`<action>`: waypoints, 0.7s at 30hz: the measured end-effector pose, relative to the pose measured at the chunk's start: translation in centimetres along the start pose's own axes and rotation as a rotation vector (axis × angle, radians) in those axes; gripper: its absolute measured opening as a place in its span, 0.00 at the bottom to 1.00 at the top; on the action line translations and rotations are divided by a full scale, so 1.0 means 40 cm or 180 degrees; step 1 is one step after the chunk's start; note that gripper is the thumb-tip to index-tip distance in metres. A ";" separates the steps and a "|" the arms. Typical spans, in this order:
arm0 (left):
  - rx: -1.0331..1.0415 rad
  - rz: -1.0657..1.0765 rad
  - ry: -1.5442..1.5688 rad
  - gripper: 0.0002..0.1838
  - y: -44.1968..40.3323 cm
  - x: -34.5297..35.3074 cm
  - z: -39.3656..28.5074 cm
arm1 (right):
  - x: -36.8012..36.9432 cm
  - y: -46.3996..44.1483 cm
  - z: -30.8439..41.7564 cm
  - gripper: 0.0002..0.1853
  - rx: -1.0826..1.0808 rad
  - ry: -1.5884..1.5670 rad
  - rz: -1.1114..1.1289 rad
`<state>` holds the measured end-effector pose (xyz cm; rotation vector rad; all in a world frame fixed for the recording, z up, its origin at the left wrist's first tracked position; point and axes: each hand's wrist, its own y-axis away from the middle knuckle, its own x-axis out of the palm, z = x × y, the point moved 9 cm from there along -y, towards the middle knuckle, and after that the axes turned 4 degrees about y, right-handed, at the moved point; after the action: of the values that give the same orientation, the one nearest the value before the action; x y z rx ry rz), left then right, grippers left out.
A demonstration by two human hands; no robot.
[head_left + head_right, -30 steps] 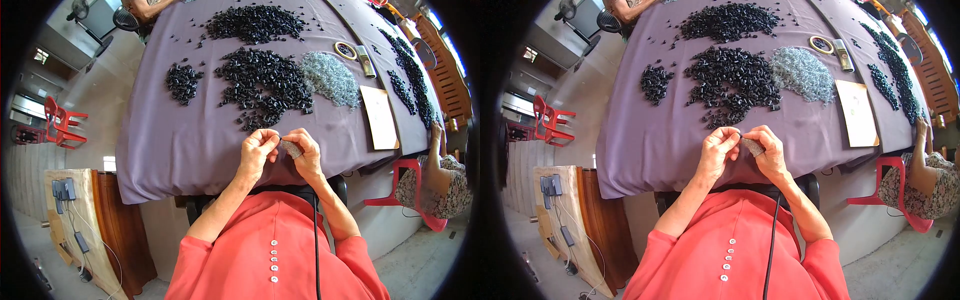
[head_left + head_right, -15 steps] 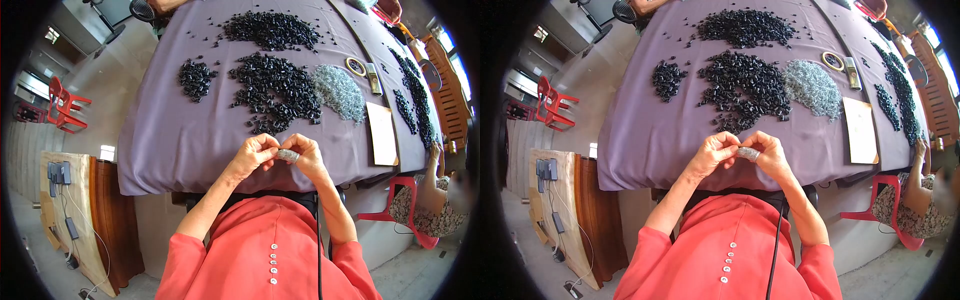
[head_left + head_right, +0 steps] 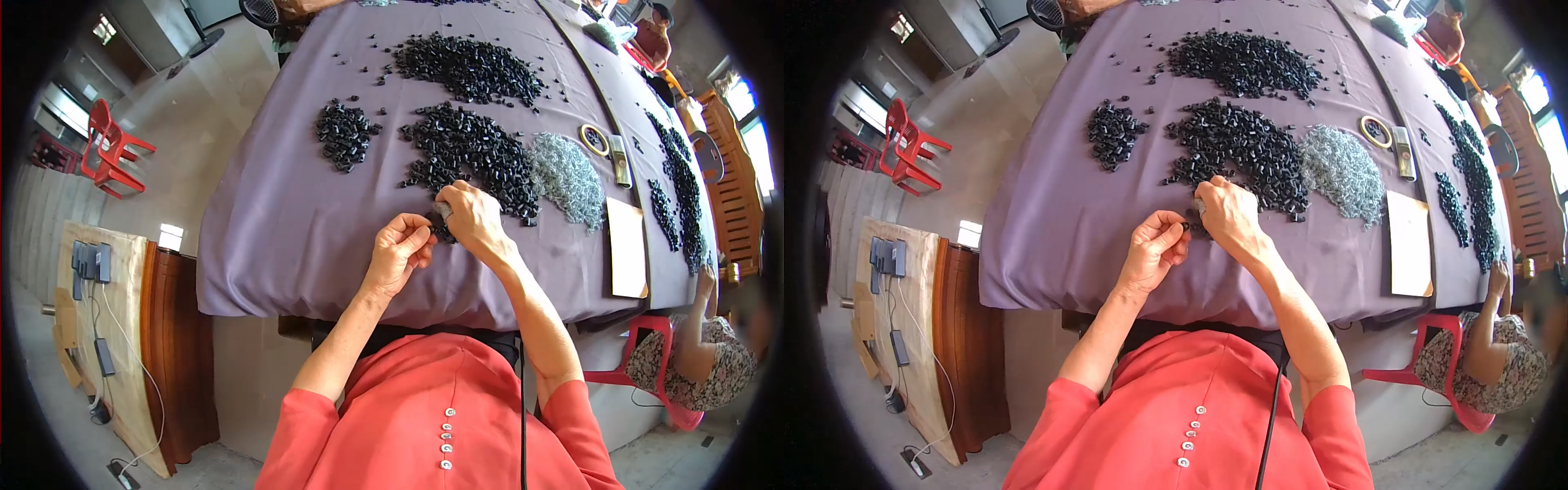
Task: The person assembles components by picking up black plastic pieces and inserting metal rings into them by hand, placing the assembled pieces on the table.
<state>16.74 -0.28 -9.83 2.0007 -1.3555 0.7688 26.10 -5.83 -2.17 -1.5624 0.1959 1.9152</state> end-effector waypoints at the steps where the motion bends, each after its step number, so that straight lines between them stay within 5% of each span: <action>1: 0.0000 0.0000 0.0052 0.03 0.000 -0.003 0.001 | 0.011 -0.005 0.001 0.07 0.0004 0.0065 0.0024; 13: -0.0020 -0.0027 0.0016 0.03 0.004 -0.001 -0.001 | 0.031 -0.008 0.045 0.05 -0.0281 0.0299 0.0346; 16: -0.0008 0.0032 0.0101 0.03 0.003 0.003 -0.001 | 0.044 0.005 0.050 0.12 -0.0470 0.0427 0.0297; 21: -0.0002 0.0017 0.0159 0.03 0.003 0.002 0.001 | -0.030 0.033 0.033 0.15 -0.0112 -0.0619 -0.0300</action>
<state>16.63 -0.39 -9.79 1.9650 -1.3330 0.8153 24.37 -6.65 -1.05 -1.3718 0.0049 1.9901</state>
